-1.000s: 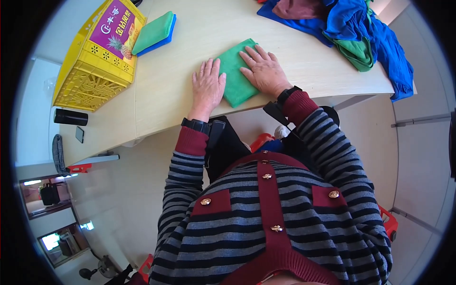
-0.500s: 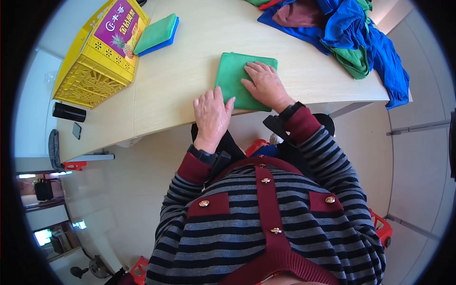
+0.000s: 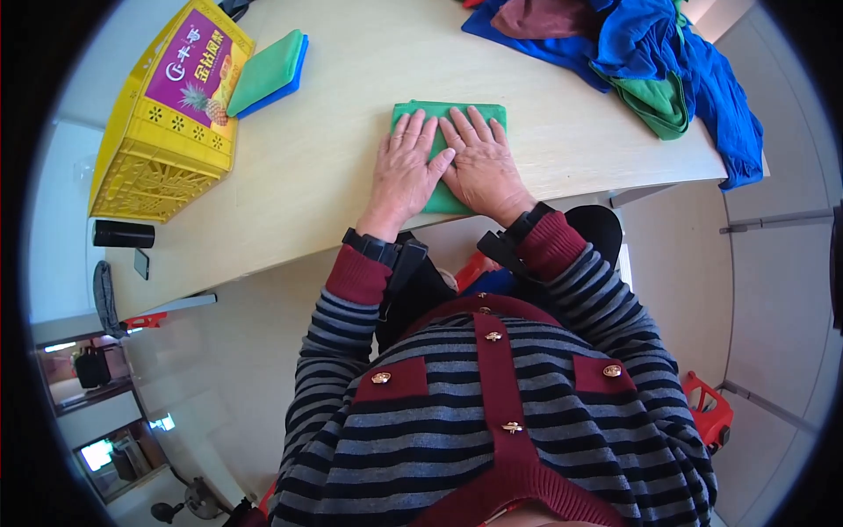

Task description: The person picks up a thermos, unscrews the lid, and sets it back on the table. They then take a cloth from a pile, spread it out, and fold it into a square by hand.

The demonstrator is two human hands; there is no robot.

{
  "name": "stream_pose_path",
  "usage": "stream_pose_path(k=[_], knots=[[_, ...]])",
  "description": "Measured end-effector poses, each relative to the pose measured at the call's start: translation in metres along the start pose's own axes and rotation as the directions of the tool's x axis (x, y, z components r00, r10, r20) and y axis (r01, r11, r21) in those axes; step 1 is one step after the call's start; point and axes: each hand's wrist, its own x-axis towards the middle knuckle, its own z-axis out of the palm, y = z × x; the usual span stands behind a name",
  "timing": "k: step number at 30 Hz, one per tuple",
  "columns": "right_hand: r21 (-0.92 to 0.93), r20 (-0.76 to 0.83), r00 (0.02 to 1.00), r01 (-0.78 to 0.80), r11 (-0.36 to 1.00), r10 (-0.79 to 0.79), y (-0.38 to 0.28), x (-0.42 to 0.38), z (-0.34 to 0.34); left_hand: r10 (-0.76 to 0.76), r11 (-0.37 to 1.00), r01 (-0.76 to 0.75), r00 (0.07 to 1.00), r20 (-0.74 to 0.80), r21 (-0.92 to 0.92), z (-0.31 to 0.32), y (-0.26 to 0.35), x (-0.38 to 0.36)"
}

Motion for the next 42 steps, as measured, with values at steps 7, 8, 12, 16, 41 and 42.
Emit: stream_pose_path(k=[7,8,12,16,41,42], knots=[[0.012,0.006,1.000,-0.022,1.000,0.022,0.005,0.006,-0.004,-0.071,0.997,0.071,0.997,0.015,-0.008,0.006,-0.010,0.002],[0.003,0.004,0.999,-0.034,0.999,0.034,0.006,0.006,-0.004,-0.076,0.997,0.076,0.997,0.007,-0.018,0.007,-0.011,0.003],[-0.017,-0.010,0.999,-0.047,0.999,0.047,0.008,0.007,-0.002,-0.105,0.993,0.105,0.994,0.007,-0.052,0.007,-0.015,0.005],[-0.038,-0.005,0.996,-0.088,0.995,0.088,0.010,0.005,-0.004,-0.115,0.993,0.115,0.993,0.006,-0.029,0.006,-0.014,0.005],[-0.109,0.027,0.988,-0.148,0.983,0.151,0.000,-0.014,-0.020,0.151,0.988,-0.147,0.978,-0.141,0.038,-0.042,0.012,-0.069],[-0.130,0.041,0.988,-0.140,0.982,0.146,-0.005,-0.019,-0.024,0.137,0.989,-0.127,0.979,-0.154,0.075,-0.042,0.006,-0.066]])
